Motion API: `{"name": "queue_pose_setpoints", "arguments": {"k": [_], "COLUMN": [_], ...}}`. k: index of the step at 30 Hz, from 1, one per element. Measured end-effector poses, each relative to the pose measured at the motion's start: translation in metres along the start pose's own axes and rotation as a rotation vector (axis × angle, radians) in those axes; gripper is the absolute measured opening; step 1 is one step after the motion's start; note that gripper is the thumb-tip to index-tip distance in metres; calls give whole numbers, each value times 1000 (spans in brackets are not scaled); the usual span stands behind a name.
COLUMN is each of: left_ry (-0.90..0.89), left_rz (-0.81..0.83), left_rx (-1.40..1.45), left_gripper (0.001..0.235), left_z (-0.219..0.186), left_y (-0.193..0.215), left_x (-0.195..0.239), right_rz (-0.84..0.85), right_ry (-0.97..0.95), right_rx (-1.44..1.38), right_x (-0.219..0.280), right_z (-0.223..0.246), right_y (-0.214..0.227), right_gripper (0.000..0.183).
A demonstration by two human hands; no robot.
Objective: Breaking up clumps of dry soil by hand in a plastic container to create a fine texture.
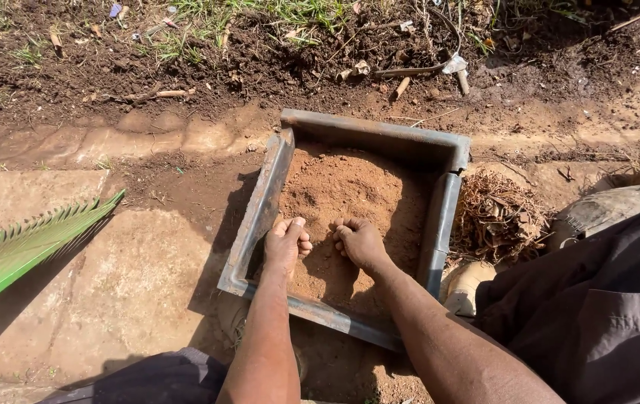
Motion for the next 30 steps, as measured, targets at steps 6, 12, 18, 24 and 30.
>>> {"name": "queue_pose_setpoints", "arguments": {"k": [6, 12, 18, 24, 30], "left_ry": [57, 89, 72, 83, 149], "left_rz": [-209, -115, 205, 105, 157], "left_rx": [-484, -1083, -982, -1001, -969], "left_gripper": [54, 30, 65, 28, 24], "left_z": [-47, 9, 3, 51, 33], "left_y": [28, 24, -20, -20, -11], "left_x": [18, -36, 10, -14, -4], "right_rz": [-547, -608, -434, -291, -247], "right_ry": [121, 319, 178, 177, 65], "right_rx": [269, 496, 511, 576, 239], "right_x": [10, 12, -2, 13, 26], "right_z": [24, 13, -32, -27, 1], "right_y": [53, 46, 46, 43, 33], "right_gripper": [31, 19, 32, 15, 36]}}
Point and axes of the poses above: each hand's wrist, its own x-axis away from the middle knuckle, its own y-axis out of the back of the hand, z = x × y, the point moved 4 cm from there along -x, towards the middle knuckle, and after that the axes turned 14 degrees about -x, right-handed, at the moved point
